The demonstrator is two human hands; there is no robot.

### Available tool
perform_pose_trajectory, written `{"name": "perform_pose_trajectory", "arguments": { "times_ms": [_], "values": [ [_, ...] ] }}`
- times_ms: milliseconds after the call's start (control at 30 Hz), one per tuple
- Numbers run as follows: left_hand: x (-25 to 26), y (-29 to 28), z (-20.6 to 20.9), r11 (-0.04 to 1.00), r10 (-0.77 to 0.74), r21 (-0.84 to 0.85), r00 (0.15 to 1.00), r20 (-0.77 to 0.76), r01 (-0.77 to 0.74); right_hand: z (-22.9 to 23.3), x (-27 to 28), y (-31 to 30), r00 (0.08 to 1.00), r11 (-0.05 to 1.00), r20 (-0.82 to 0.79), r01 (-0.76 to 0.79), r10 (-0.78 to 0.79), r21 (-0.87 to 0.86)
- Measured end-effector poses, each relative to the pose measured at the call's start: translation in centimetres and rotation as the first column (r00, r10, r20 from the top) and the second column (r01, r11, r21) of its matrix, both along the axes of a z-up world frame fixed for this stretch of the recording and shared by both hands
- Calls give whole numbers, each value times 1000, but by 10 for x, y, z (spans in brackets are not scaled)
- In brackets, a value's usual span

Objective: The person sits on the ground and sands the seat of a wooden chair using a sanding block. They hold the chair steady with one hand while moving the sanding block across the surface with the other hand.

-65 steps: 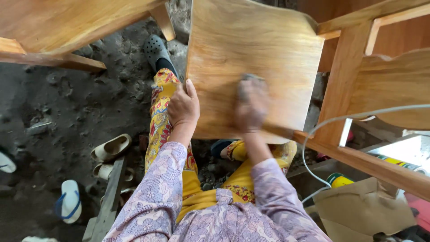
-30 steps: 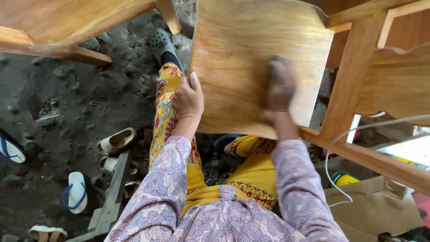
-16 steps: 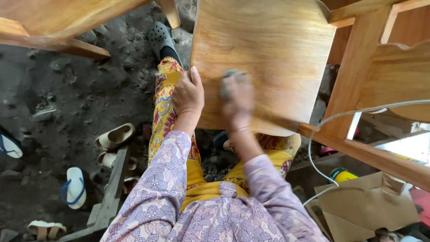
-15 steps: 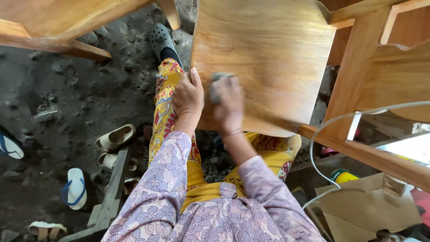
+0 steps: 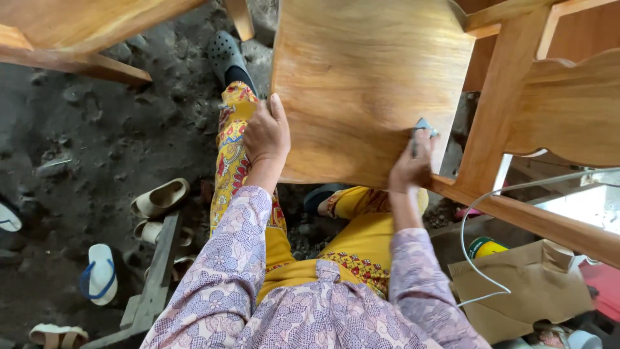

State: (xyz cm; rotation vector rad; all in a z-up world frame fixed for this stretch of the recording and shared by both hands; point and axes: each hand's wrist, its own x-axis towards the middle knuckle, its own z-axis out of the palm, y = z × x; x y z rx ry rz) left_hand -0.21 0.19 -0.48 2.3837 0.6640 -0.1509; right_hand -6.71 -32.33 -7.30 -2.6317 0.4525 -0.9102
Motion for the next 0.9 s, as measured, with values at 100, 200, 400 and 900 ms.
{"name": "perform_pose_trajectory", "arguments": {
  "times_ms": [100,200,400,900],
  "values": [
    [-1,-1,10,998,38,-49,993,108,-33,53,-12,90,981,953,-29,-180,193,245],
    [-5,-1,-14,997,-47,78,862,505,9,115,-32,176,889,719,26,-386,457,578],
    [-46,-2,19,950,-301,133,714,632,283,75,-65,171,803,601,-52,-399,593,693],
    [-151,-102,26,612,58,-752,934,353,246,97,-99,139,972,-579,-234,191,1,793]
  ]
}}
